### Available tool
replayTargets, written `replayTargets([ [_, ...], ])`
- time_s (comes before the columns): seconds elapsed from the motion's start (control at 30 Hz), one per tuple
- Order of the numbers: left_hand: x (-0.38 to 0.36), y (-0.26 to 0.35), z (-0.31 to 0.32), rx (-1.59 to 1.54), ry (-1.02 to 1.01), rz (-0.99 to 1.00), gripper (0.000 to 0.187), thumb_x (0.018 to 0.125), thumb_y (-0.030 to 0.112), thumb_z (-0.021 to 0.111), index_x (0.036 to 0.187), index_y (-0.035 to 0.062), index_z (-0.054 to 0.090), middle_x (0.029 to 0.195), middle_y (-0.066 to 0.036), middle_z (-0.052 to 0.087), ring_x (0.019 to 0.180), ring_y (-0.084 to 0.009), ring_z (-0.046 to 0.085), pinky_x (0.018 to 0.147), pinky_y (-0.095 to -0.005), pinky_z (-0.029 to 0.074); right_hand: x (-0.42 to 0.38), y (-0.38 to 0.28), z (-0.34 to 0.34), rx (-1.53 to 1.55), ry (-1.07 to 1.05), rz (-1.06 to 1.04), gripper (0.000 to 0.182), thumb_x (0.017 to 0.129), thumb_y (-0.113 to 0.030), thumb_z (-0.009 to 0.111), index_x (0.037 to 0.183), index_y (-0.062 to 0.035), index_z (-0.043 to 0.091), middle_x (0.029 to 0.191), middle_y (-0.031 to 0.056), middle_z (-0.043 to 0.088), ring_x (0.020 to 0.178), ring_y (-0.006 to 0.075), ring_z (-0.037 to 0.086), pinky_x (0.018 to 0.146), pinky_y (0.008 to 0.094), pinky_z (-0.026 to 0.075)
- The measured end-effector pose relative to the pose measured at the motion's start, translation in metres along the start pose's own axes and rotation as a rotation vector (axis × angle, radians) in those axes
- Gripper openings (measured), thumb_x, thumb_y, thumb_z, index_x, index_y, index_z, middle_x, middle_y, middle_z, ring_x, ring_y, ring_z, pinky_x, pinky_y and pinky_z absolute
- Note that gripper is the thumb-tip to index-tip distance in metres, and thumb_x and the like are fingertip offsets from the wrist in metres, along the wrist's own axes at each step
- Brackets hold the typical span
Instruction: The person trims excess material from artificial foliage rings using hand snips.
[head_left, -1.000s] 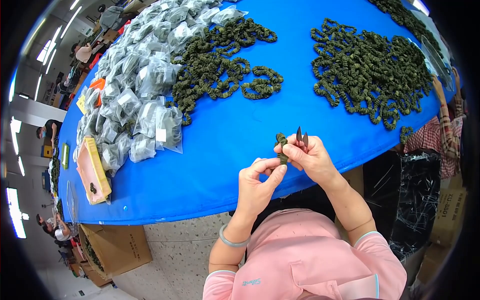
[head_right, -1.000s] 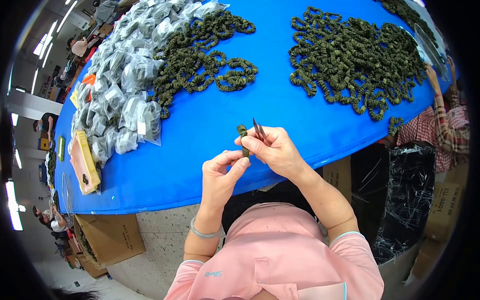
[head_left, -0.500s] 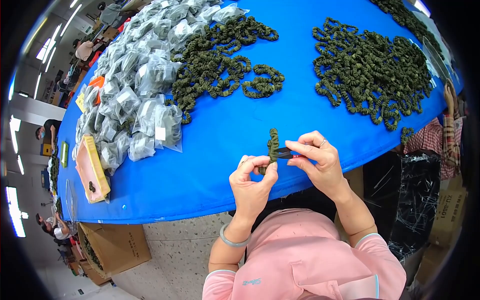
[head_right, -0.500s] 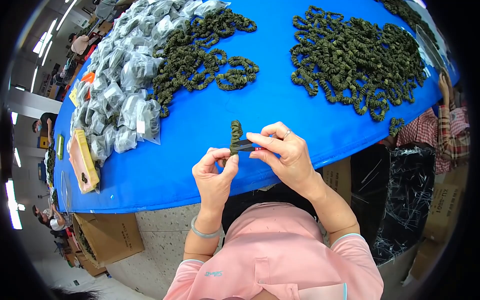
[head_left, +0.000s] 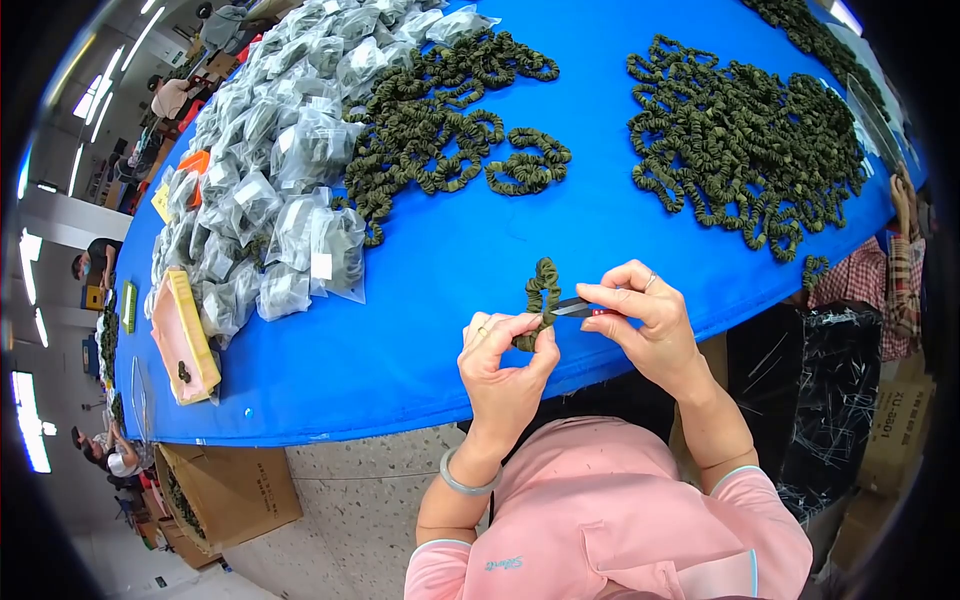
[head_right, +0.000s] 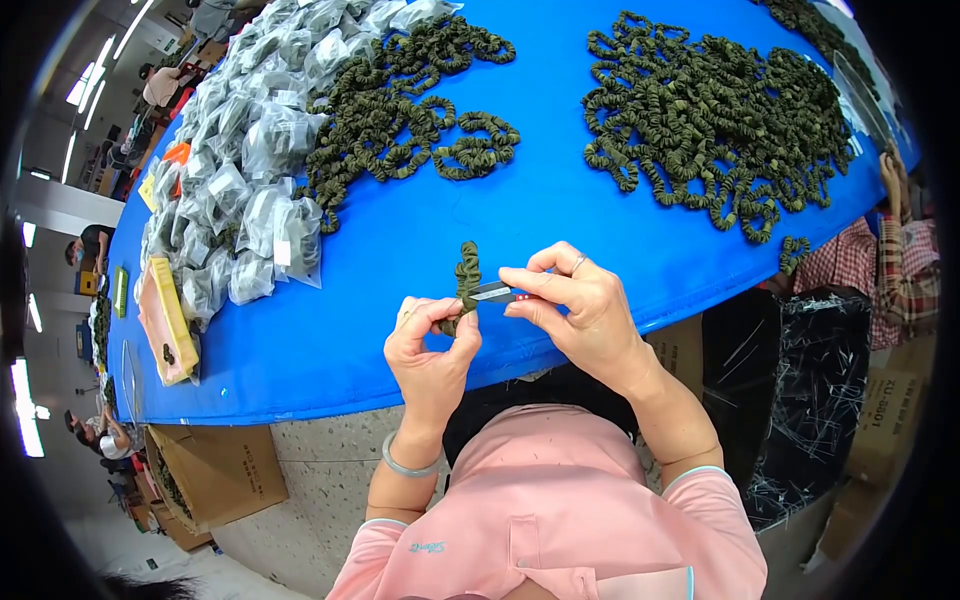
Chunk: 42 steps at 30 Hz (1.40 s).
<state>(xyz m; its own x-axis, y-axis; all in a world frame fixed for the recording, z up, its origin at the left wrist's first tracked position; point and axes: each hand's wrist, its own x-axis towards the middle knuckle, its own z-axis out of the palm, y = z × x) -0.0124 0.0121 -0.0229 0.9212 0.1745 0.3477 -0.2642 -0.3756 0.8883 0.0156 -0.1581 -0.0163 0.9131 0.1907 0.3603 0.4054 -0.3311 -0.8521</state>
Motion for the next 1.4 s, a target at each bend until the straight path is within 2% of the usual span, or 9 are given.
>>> replayTargets([
  [0.37,0.002,0.002,-0.003,0.216,0.009,0.208,0.025,0.061,-0.007,0.067,0.082,0.0072,0.064,0.074,-0.001,0.061,0.066,-0.0146,0.047,0.066,-0.0256,0.04,-0.001,-0.008,-0.005,-0.046,-0.039,0.053,0.028,0.07,-0.004,0.076,0.097,-0.007,0.071,0.086,0.0036,0.058,0.056,0.0087,0.044,0.047,0.0209,0.036],
  [0.9,-0.001,0.0,-0.004,0.068,-0.065,0.11,0.026,0.065,-0.006,0.068,0.086,0.0082,0.064,0.075,0.0,0.062,0.065,-0.013,0.046,0.069,-0.0249,0.037,0.001,-0.005,-0.005,-0.085,-0.002,-0.083,0.028,0.067,-0.003,0.076,0.095,-0.0085,0.071,0.083,0.002,0.056,0.058,0.0087,0.043,0.05,0.0215,0.037],
  [1.03,-0.004,-0.007,-0.008,-0.68,-0.265,-0.326,0.016,0.072,-0.003,0.067,0.086,0.0051,0.065,0.081,-0.004,0.063,0.066,-0.0124,0.048,0.064,-0.0233,0.039,0.015,-0.013,-0.011,0.353,0.038,0.216,0.029,0.065,0.0,0.076,0.092,-0.0093,0.071,0.081,0.0003,0.056,0.059,0.0084,0.042,0.052,0.0211,0.036],
  [1.13,0.008,-0.007,-0.008,-0.479,-0.42,-0.271,0.01,0.076,0.0,0.066,0.086,0.0041,0.065,0.083,-0.005,0.063,0.067,-0.0126,0.049,0.062,-0.0233,0.04,0.021,-0.004,-0.026,0.311,-0.237,0.275,0.038,0.058,0.005,0.074,0.093,-0.0087,0.07,0.074,-0.0016,0.054,0.059,0.0067,0.04,0.053,0.0197,0.033],
  [1.2,0.022,-0.008,-0.008,-0.275,-0.565,-0.215,0.006,0.08,0.003,0.064,0.085,0.003,0.066,0.086,-0.006,0.063,0.068,-0.0127,0.05,0.06,-0.0232,0.041,0.024,0.014,-0.033,0.173,-0.279,0.175,0.024,0.066,0.001,0.072,0.089,-0.0061,0.069,0.073,0.0,0.057,0.059,0.0078,0.042,0.053,0.0203,0.034],
  [1.23,0.032,-0.016,-0.007,-0.127,-0.454,-0.102,0.004,0.081,0.004,0.063,0.084,0.0026,0.066,0.085,-0.005,0.063,0.067,-0.0123,0.05,0.059,-0.0239,0.041,0.03,0.013,-0.042,0.195,-0.067,0.283,0.019,0.069,0.0,0.071,0.087,-0.0026,0.069,0.071,0.0009,0.058,0.06,0.0076,0.044,0.053,0.0202,0.035],
  [1.33,0.079,-0.046,-0.001,0.332,-0.213,0.255,0.009,0.081,0.003,0.061,0.087,0.0038,0.067,0.087,-0.006,0.062,0.068,-0.0176,0.054,0.061,-0.0286,0.044,0.046,0.041,-0.08,-0.031,0.531,0.255,0.038,0.077,-0.004,0.069,0.114,-0.0003,0.06,0.076,0.0027,0.057,0.06,0.0078,0.046,0.053,0.02,0.038],
  [1.37,0.095,-0.055,0.003,0.488,-0.157,0.372,0.012,0.079,0.001,0.06,0.089,0.0044,0.067,0.088,-0.007,0.061,0.07,-0.0194,0.055,0.062,-0.0298,0.045,0.044,0.046,-0.091,-0.194,0.58,0.289,0.052,0.079,-0.006,0.069,0.128,-0.002,0.051,0.076,0.0019,0.055,0.06,0.0078,0.046,0.054,0.0197,0.039],
  [1.4,0.111,-0.067,0.01,0.573,-0.123,0.425,0.015,0.077,0.0,0.06,0.09,0.0051,0.067,0.09,-0.008,0.06,0.073,-0.0218,0.055,0.063,-0.0313,0.046,0.042,0.044,-0.092,-0.158,0.568,0.282,0.052,0.079,-0.006,0.069,0.127,-0.0026,0.052,0.074,0.0013,0.054,0.06,0.0077,0.046,0.054,0.0196,0.039],
])
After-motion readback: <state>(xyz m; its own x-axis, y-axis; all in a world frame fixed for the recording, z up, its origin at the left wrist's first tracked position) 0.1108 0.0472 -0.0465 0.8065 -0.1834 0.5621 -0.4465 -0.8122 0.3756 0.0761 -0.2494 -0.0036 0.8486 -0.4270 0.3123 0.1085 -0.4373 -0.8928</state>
